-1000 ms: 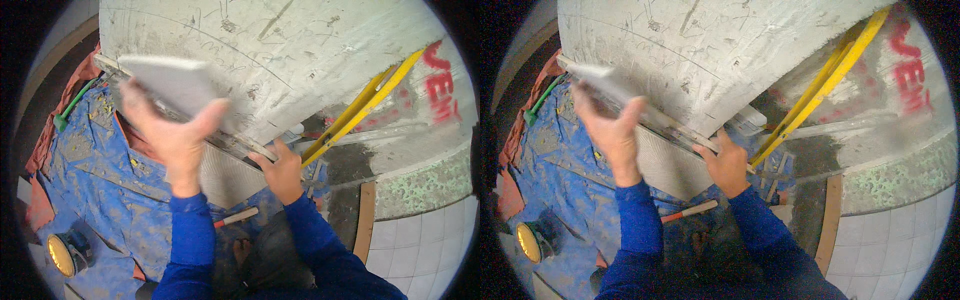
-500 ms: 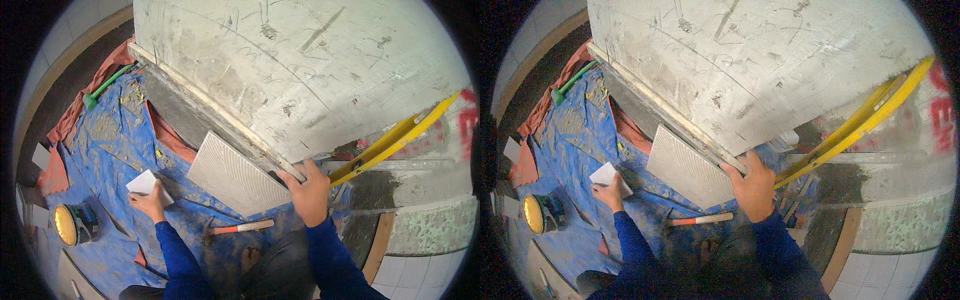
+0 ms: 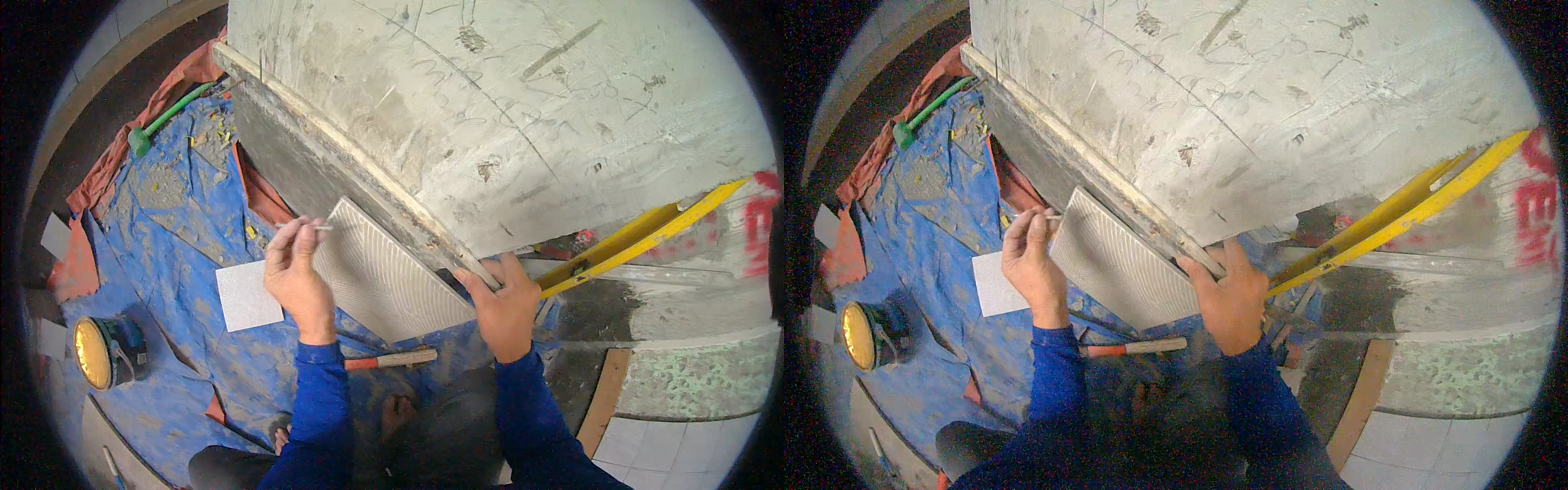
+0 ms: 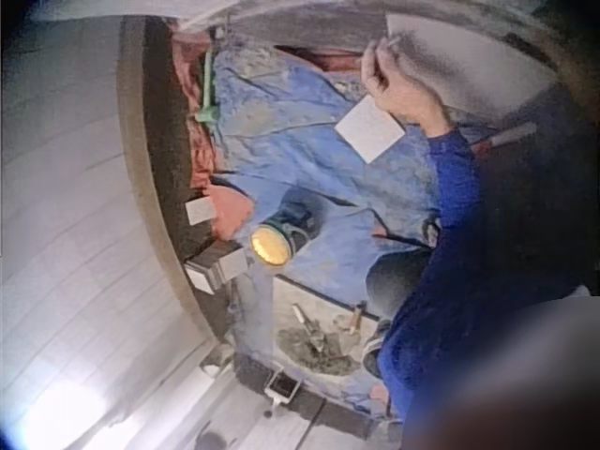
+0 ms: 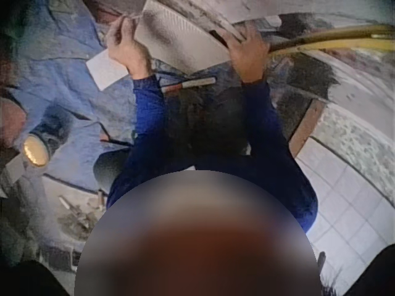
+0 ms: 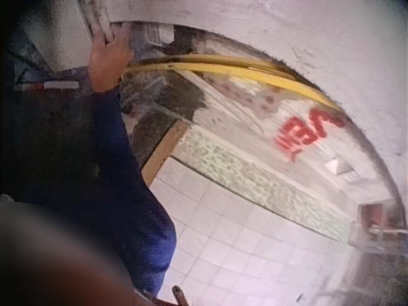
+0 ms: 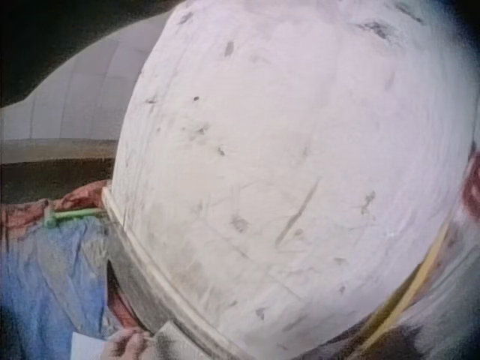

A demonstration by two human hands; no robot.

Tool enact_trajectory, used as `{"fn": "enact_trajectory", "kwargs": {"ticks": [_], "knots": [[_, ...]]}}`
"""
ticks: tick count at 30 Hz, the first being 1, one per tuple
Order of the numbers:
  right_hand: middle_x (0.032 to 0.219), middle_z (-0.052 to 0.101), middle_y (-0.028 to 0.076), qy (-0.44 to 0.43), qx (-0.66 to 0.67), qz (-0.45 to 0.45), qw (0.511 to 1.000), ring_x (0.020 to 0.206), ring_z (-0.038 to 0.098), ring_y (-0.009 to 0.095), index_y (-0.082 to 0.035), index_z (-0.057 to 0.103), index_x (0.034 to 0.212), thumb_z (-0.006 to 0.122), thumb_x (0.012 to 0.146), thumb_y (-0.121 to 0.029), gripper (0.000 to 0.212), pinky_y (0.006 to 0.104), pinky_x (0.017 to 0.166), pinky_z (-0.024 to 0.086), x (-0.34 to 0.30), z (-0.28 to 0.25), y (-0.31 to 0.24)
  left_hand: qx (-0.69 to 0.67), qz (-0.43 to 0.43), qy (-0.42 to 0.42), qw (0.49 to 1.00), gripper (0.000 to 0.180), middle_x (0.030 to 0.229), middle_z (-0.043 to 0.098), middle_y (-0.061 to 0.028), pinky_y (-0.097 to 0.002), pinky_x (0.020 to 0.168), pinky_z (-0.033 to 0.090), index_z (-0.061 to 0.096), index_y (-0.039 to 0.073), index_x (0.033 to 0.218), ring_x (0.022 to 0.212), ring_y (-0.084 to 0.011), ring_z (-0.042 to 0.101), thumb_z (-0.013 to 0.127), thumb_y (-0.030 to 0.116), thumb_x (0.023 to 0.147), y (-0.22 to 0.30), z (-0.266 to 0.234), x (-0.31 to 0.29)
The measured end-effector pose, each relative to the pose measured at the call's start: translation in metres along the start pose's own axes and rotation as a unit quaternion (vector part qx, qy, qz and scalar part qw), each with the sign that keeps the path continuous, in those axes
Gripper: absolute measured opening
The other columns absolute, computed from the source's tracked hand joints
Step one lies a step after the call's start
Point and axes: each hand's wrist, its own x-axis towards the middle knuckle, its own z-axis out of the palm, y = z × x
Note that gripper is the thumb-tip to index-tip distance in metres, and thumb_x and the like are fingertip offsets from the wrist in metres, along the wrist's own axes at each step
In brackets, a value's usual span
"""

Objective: The person applies adhesive to a wall using a notched trowel, places white ceramic tiles onto the adhesive, and taps them with a hammer to secure them. The person repeats this process for multiple tiles along the wall.

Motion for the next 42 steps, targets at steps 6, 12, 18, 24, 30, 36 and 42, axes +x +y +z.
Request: {"fn": "enact_trajectory", "kwargs": {"ticks": [6,12,18,24,30,36,42], "knots": [[0.085,0.078,0.017,-0.005,0.034,0.009,0.999,0.072,0.063,0.01,0.005,0.061,0.086,0.087,0.083,-0.013,0.032,0.0297,0.065,0.051,0.0,0.0,-0.004,-0.279,-0.141,-0.135,0.94,0.041,0.127,0.066,-0.0145,-0.0338,0.101,0.056,0.057,-0.006,0.138,0.11,-0.0249,0.07,0.068,-0.002,0.099,0.041,0.044,-0.044],[0.085,0.078,0.017,0.002,0.033,0.005,0.999,0.071,0.062,0.009,0.005,0.061,0.085,0.088,0.082,-0.013,0.032,0.0298,0.063,0.05,0.0,0.0,-0.004,-0.298,-0.16,-0.158,0.928,0.032,0.11,0.069,-0.0081,-0.0304,0.093,0.056,0.064,-0.004,0.131,0.1,-0.0188,0.069,0.069,0.014,0.104,0.03,0.051,-0.062],[0.084,0.078,0.018,0.005,0.027,-0.005,1.0,0.072,0.065,0.01,0.005,0.061,0.085,0.087,0.083,-0.011,0.031,0.0303,0.064,0.052,0.0,0.001,-0.008,-0.194,-0.085,-0.126,0.969,0.026,0.113,0.066,-0.0095,-0.031,0.09,0.057,0.069,-0.006,0.119,0.098,-0.0169,0.068,0.061,0.017,0.109,0.021,0.073,-0.074],[0.084,0.078,0.017,-0.005,0.059,-0.015,0.998,0.073,0.065,0.01,0.006,0.061,0.087,0.085,0.084,-0.01,0.029,0.0299,0.065,0.052,0.0,-0.001,-0.006,-0.156,-0.033,-0.096,0.982,0.02,0.12,0.066,-0.0114,-0.0336,0.095,0.059,0.07,-0.004,0.114,0.104,-0.02,0.069,0.061,0.013,0.108,0.017,0.085,-0.087],[0.09,0.078,0.017,0.005,0.053,0.009,0.999,0.078,0.069,0.012,0.004,0.061,0.089,0.086,0.083,-0.01,0.03,0.0299,0.07,0.053,0.0,0.004,0.0,-0.161,0.026,-0.08,0.983,0.014,0.118,0.067,-0.0127,-0.0335,0.093,0.058,0.071,-0.002,0.11,0.102,-0.0192,0.068,0.06,0.006,0.107,0.008,0.09,-0.09],[0.106,0.075,0.015,0.055,-0.195,-0.357,0.912,0.095,0.071,0.034,-0.001,0.068,0.122,0.085,0.086,-0.025,0.046,0.0412,0.085,0.056,-0.033,-0.029,-0.005,-0.112,0.107,-0.082,0.985,0.013,0.113,0.07,-0.0141,-0.0325,0.091,0.057,0.073,-0.002,0.107,0.1,-0.0206,0.069,0.062,0.001,0.103,0.005,0.09,-0.085],[0.105,0.074,0.014,-0.693,0.111,0.004,0.712,0.101,0.07,0.033,-0.001,0.068,0.129,0.077,0.094,-0.031,0.047,0.0432,0.093,0.054,-0.042,0.016,0.099,-0.059,0.12,-0.104,0.986,0.012,0.107,0.074,-0.0143,-0.035,0.091,0.056,0.076,-0.001,0.104,0.101,-0.0247,0.071,0.065,0.0,0.099,0.01,0.084,-0.077]]}}
